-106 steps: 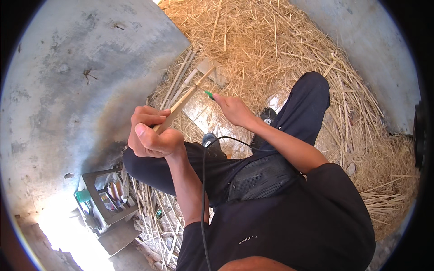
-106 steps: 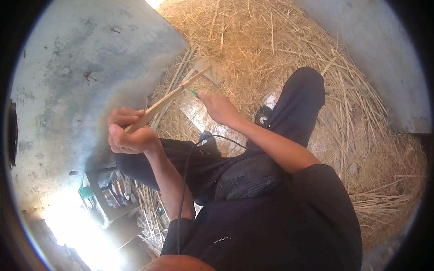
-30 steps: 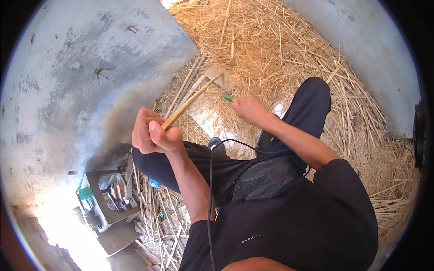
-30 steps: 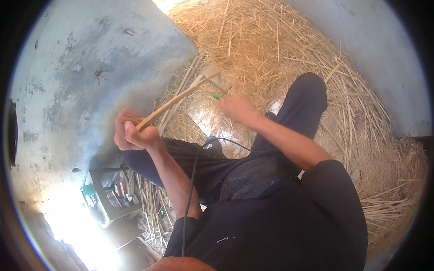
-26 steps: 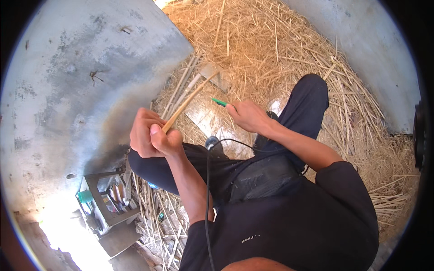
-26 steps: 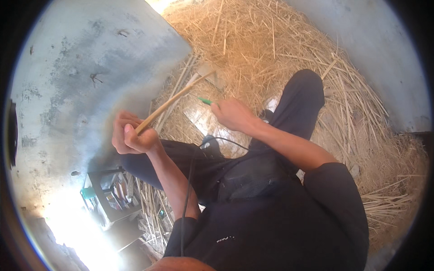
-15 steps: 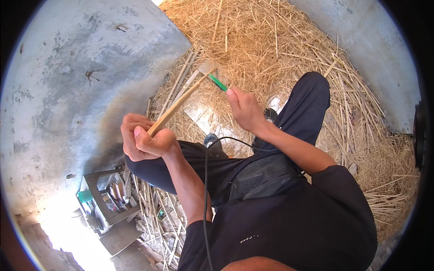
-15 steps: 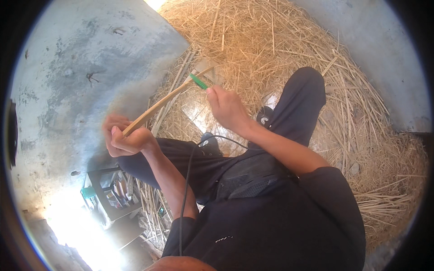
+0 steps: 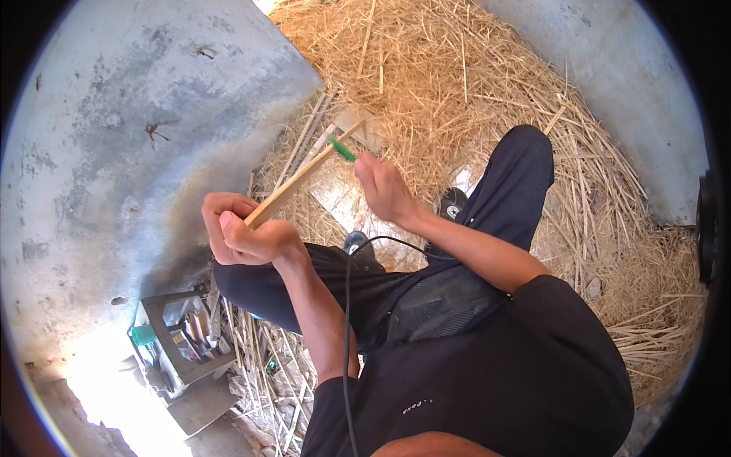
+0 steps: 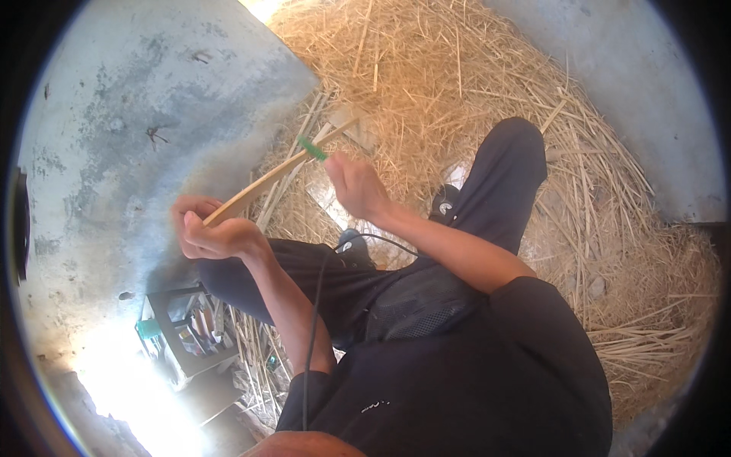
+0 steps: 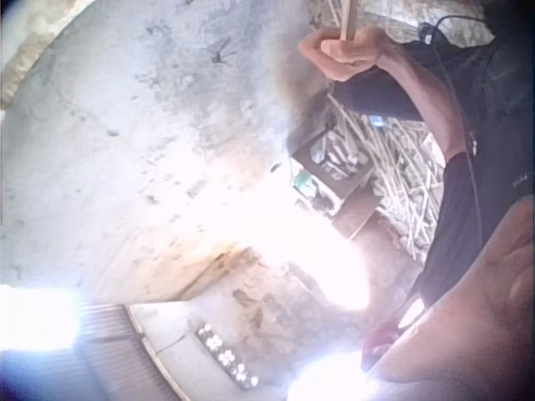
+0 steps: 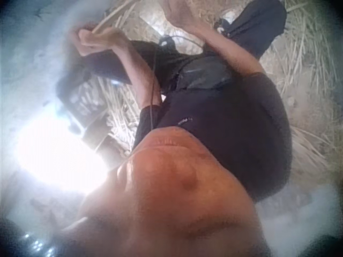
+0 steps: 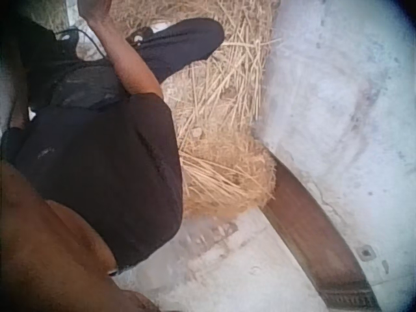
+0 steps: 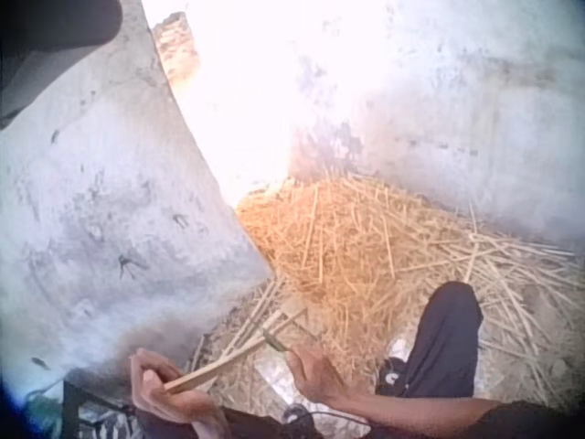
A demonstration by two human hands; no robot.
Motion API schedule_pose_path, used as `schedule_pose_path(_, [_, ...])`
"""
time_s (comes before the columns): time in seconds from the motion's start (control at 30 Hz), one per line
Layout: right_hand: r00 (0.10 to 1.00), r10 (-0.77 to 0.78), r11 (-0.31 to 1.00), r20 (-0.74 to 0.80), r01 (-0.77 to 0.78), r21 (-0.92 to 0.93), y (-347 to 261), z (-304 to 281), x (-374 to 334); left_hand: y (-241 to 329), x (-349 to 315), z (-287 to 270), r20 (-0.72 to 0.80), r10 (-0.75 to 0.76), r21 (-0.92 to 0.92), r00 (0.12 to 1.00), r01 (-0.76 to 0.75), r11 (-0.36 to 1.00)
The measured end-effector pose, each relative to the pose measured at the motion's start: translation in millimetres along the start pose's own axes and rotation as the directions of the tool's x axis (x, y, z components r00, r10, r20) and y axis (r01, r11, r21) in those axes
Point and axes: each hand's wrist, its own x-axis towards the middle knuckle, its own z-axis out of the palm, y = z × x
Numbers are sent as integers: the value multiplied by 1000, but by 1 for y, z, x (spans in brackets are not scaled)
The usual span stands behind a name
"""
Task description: The person peels layers of bark or shavings from a long wooden stick using a small green-handled blade.
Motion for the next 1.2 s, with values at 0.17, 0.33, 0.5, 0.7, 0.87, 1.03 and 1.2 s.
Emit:
schedule_pose_path(0.17, [955,185,982,233,-170,-82,11,-6,-5,-13,4,-5,183,147,-385,972,-66,921])
schedule_pose_path(0.33, [987,44,997,156,-34,-64,-34,-35,-5,-7,-2,-8,218,193,-484,957,-66,872])
schedule_pose_path(0.5, [967,65,998,247,-67,0,-69,-41,-23,-8,-1,-5,206,217,-513,954,-83,854])
schedule_pose_path(0.7, [959,118,991,259,-98,-88,-64,-55,-23,-11,-4,-4,198,210,-506,957,-84,858])
schedule_pose_path(0.87, [982,-17,991,186,41,-129,-57,-45,-33,-6,-5,-4,188,229,-529,955,-98,843])
schedule_pose_path(1.03, [954,191,968,230,-144,-207,-17,-44,-28,-5,-4,-5,195,235,-536,952,-98,839])
schedule_pose_path(1.2, [969,90,986,230,-54,-158,-8,-19,-31,-1,-7,-5,242,230,-530,943,-70,845])
